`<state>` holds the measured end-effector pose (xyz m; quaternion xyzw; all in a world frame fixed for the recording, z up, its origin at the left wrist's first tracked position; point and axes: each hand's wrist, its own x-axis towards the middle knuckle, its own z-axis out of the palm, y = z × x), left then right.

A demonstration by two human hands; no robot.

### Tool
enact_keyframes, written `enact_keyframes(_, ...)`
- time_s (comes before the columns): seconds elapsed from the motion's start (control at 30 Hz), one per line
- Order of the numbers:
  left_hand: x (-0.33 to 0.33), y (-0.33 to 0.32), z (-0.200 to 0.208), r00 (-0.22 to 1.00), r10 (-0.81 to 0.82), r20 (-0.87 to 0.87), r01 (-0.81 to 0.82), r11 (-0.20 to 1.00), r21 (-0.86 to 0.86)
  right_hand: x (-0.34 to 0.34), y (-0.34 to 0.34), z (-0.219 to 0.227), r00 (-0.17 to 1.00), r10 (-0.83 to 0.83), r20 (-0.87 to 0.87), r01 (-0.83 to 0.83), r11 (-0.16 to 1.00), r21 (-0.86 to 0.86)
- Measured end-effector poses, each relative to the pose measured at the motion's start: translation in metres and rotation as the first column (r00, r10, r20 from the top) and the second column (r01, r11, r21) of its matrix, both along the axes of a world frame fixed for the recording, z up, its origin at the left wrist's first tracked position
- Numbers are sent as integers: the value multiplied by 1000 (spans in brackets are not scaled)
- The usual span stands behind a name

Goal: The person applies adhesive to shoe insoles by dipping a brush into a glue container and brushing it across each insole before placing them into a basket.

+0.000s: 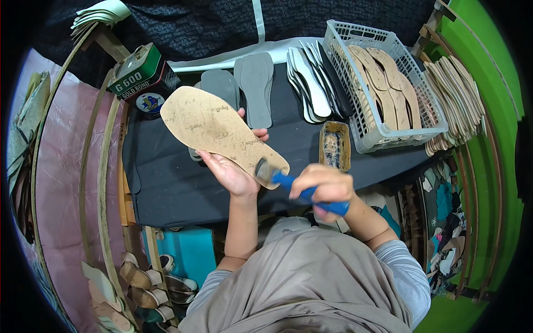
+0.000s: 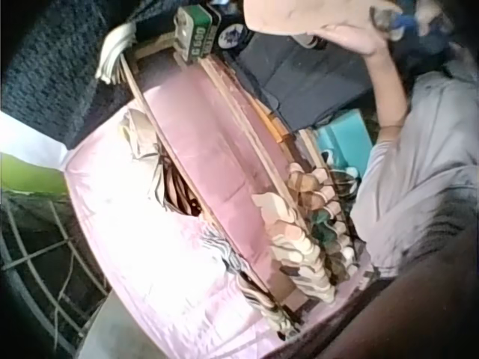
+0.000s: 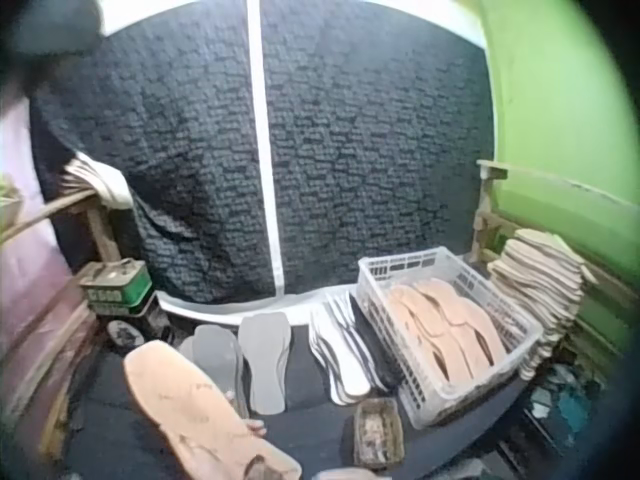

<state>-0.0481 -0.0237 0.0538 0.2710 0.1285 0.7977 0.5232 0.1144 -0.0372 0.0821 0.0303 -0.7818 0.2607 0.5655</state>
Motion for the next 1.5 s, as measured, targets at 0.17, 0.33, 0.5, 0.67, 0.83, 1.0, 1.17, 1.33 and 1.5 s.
enact_keyframes(0.17, 3, 2, 1, 998, 28, 60, -27, 1000, -7, 4, -7, -2, 995, -33, 91, 27, 997, 67)
enact_keyframes(0.33, 1, 4, 2, 996, -1, 95, -1, 1000, 18, 18, 2, -5, 984, -176, 22, 174, 983, 52)
enact_keyframes(0.5, -2, 8, 6, 992, 3, 126, -6, 1000, 21, 10, -12, -11, 996, 32, 84, -39, 996, 80)
enact_keyframes(0.67, -5, 11, 2, 992, -57, 113, 45, 993, 112, 23, -2, -12, 989, -143, 45, 142, 990, 21)
enact_keyframes(0.83, -10, 10, 4, 992, -7, 130, -4, 996, 84, 30, -11, -16, 991, -35, 127, 44, 997, -69)
enact_keyframes(1.0, -18, 5, 1, 995, -6, 101, -5, 995, 102, 65, -3, -14, 810, -586, -29, 554, 780, -291)
enact_keyframes(1.17, -4, 8, -1, 993, -61, 98, 54, 996, 67, 66, 9, -31, 595, -701, 393, 804, 531, -269)
enact_keyframes(1.33, 11, 13, 0, 983, -144, 111, 141, 990, 29, 71, 1, -48, 532, -697, 480, 828, 548, -121)
enact_keyframes(1.5, 34, 22, 1, 967, -248, 64, 251, 966, -58, 78, -20, -43, 385, -598, 703, 850, 526, -18)
